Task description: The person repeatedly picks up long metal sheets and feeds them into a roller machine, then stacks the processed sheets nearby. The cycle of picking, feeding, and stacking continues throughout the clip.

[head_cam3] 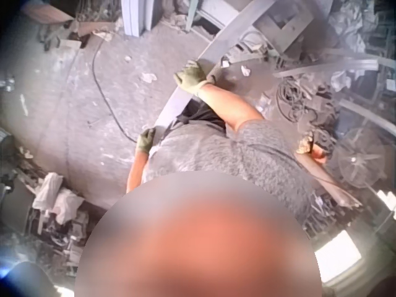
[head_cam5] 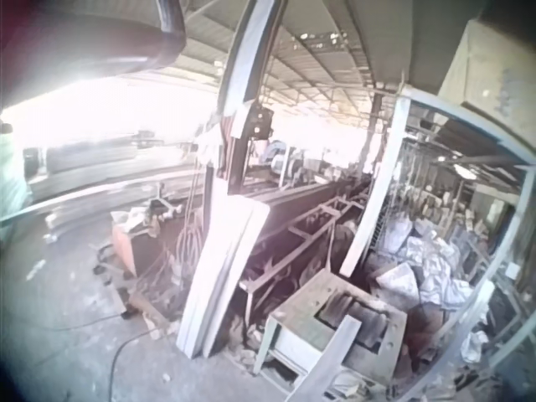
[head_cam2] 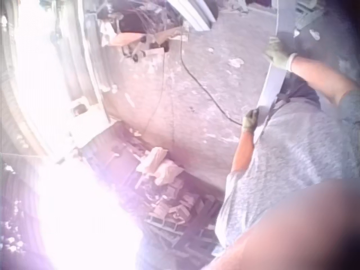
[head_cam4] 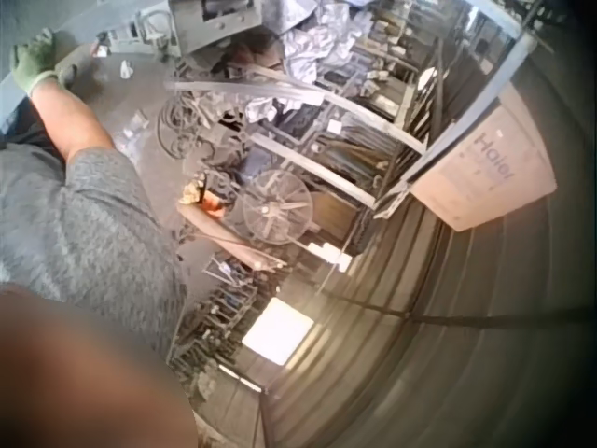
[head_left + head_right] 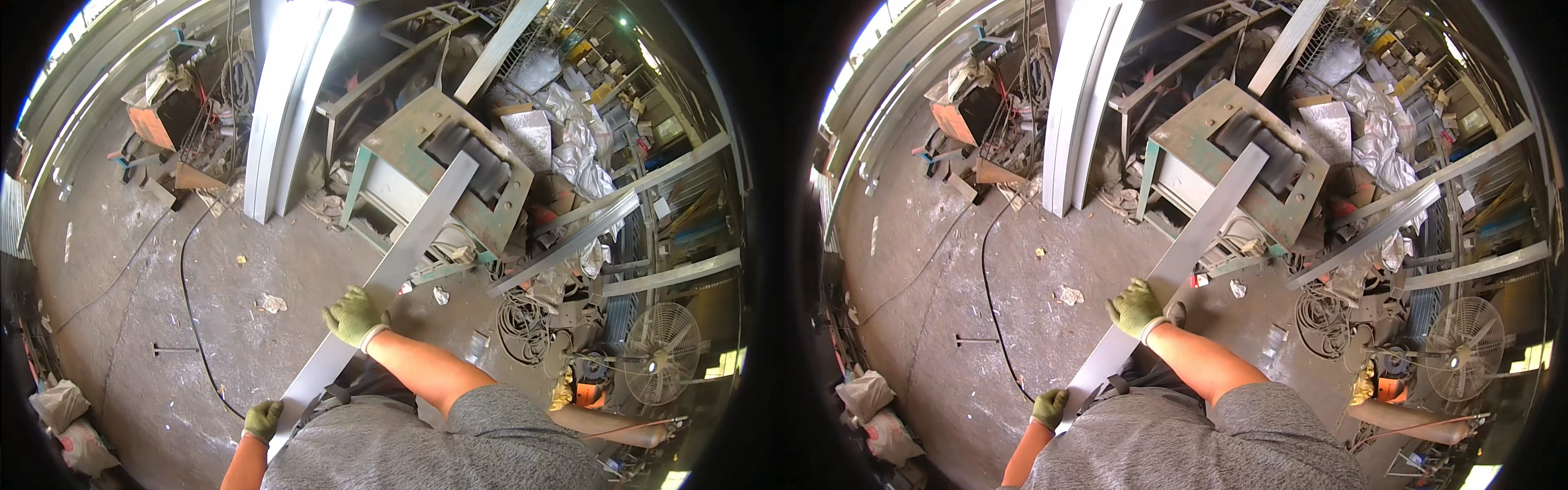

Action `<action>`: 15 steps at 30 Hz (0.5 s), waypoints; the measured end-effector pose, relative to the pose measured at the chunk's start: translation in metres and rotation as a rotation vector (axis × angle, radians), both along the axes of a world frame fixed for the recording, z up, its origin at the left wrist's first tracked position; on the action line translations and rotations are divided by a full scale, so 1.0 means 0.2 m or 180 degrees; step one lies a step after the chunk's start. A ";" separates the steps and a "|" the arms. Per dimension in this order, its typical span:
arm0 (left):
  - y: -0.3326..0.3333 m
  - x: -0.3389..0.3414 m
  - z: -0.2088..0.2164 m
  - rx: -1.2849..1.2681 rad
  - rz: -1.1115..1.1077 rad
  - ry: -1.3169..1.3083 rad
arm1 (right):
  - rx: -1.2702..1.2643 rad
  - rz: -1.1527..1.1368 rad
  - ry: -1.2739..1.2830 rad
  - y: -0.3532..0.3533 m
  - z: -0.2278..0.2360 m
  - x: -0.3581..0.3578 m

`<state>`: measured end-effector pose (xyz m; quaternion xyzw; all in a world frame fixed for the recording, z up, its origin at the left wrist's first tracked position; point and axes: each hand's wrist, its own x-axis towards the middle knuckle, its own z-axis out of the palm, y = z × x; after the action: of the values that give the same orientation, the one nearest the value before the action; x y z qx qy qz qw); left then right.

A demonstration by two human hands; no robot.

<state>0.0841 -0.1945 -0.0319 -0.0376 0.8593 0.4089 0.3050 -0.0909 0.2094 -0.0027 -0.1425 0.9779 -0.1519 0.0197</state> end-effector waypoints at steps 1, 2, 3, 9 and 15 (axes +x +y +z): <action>-0.06 0.02 0.01 -0.0023 0.0013 0.0050 | -0.0520 -0.0092 0.0326 -0.05 0.02 0.02; -0.13 0.05 0.04 -0.0055 0.0059 -0.0002 | -0.1025 -0.0178 0.0620 -0.09 0.04 0.03; -0.19 0.07 0.07 -0.0077 0.0153 0.0098 | -0.1553 -0.0211 0.0895 -0.11 0.05 0.04; -0.23 0.01 0.24 -0.0391 0.0168 0.0579 | -0.2347 -0.2270 0.1610 0.33 0.25 -0.06; 0.04 -0.20 0.33 -0.0249 -0.0344 0.2630 | -0.5621 -0.2518 -0.0753 0.79 0.72 -0.28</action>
<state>0.0438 -0.1871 0.0332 0.1632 0.9250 0.3400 -0.0461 -0.1463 0.3677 0.1419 0.2489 0.4810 -0.8392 -0.0486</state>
